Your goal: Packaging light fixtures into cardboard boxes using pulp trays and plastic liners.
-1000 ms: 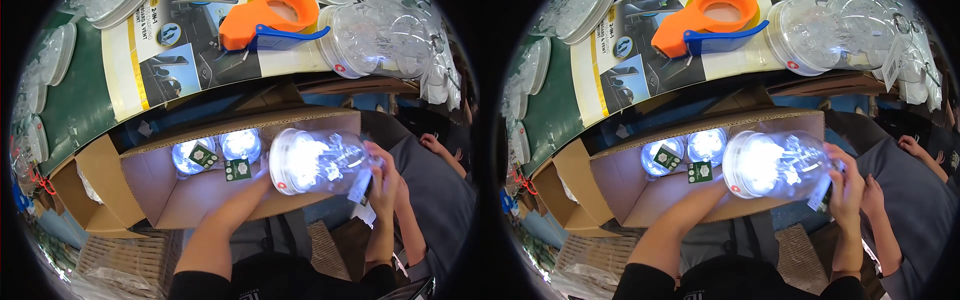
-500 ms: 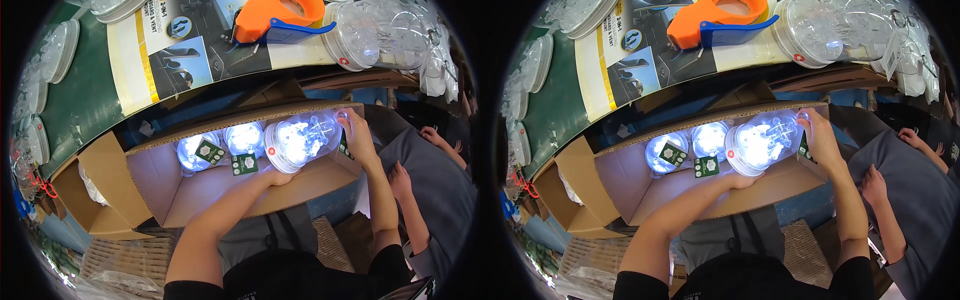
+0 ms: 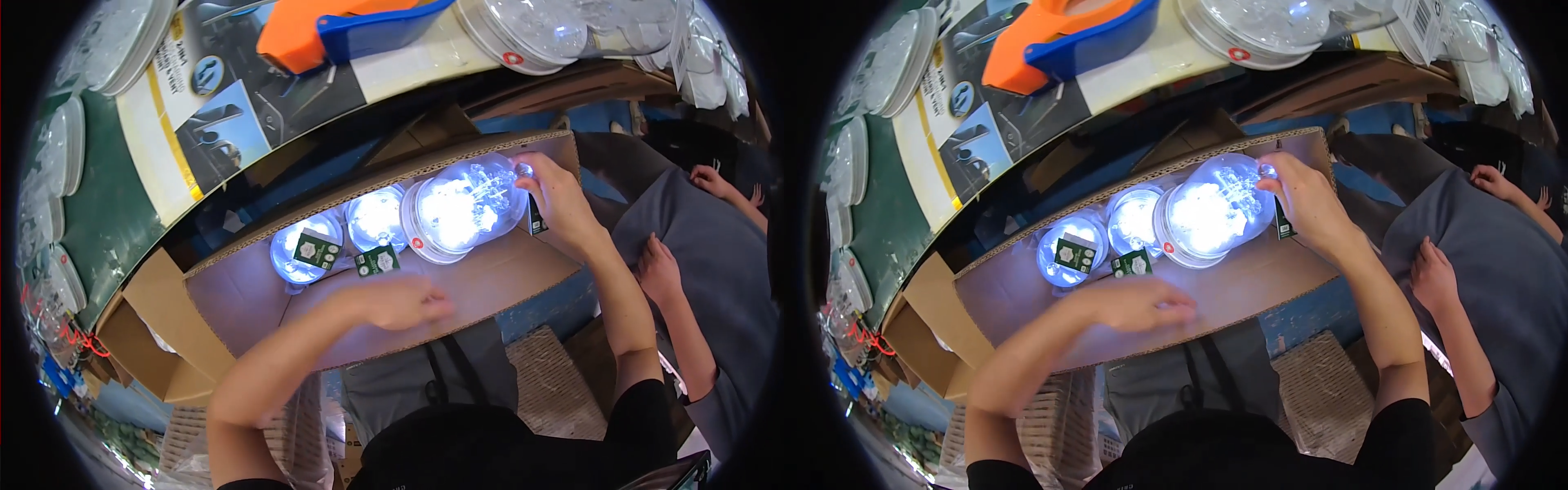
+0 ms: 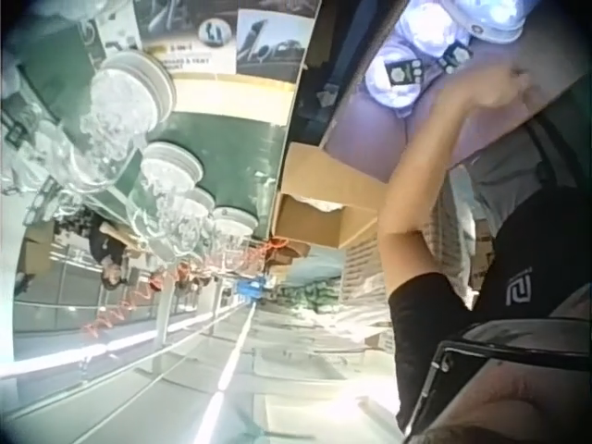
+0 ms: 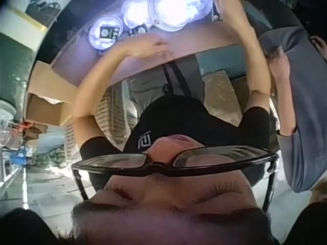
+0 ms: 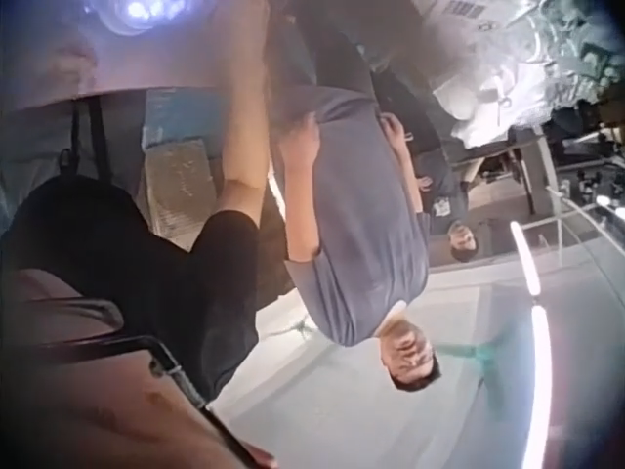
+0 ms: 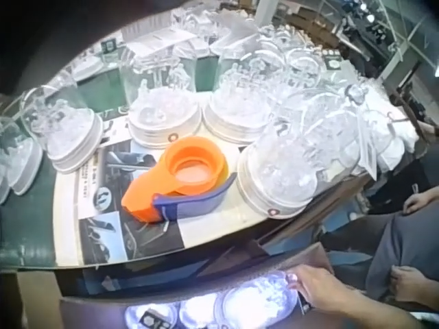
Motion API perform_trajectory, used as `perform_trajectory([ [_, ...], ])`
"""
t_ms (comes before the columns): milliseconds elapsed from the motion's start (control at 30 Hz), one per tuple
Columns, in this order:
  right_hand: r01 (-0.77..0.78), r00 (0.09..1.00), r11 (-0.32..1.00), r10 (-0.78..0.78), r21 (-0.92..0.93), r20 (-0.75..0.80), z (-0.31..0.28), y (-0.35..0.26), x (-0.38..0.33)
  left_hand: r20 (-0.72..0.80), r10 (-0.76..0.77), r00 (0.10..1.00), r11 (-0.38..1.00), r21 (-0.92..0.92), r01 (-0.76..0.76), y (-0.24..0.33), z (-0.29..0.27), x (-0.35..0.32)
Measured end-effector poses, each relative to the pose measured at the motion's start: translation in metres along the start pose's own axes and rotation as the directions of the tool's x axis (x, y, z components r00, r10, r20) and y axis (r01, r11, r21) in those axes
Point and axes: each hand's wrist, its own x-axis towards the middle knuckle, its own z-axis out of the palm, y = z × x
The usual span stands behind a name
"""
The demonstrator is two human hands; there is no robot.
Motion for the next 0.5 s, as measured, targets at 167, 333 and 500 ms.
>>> perform_trajectory([
  [167,0.046,0.995,0.993,-0.035,-0.111,0.099,0.019,0.019,0.0,-0.513,-0.079,0.855,0.977,0.132,0.169,-0.025,-0.053,0.022],
  [333,0.176,0.984,0.945,-0.158,-0.275,0.085,0.021,0.007,-0.001,-0.725,-0.036,0.688,0.987,0.081,0.138,-0.097,-0.064,0.114],
  [500,0.261,0.965,0.915,-0.235,-0.307,0.119,0.017,0.012,0.0,-0.722,-0.014,0.692,0.989,0.094,0.118,-0.105,-0.081,0.143],
])
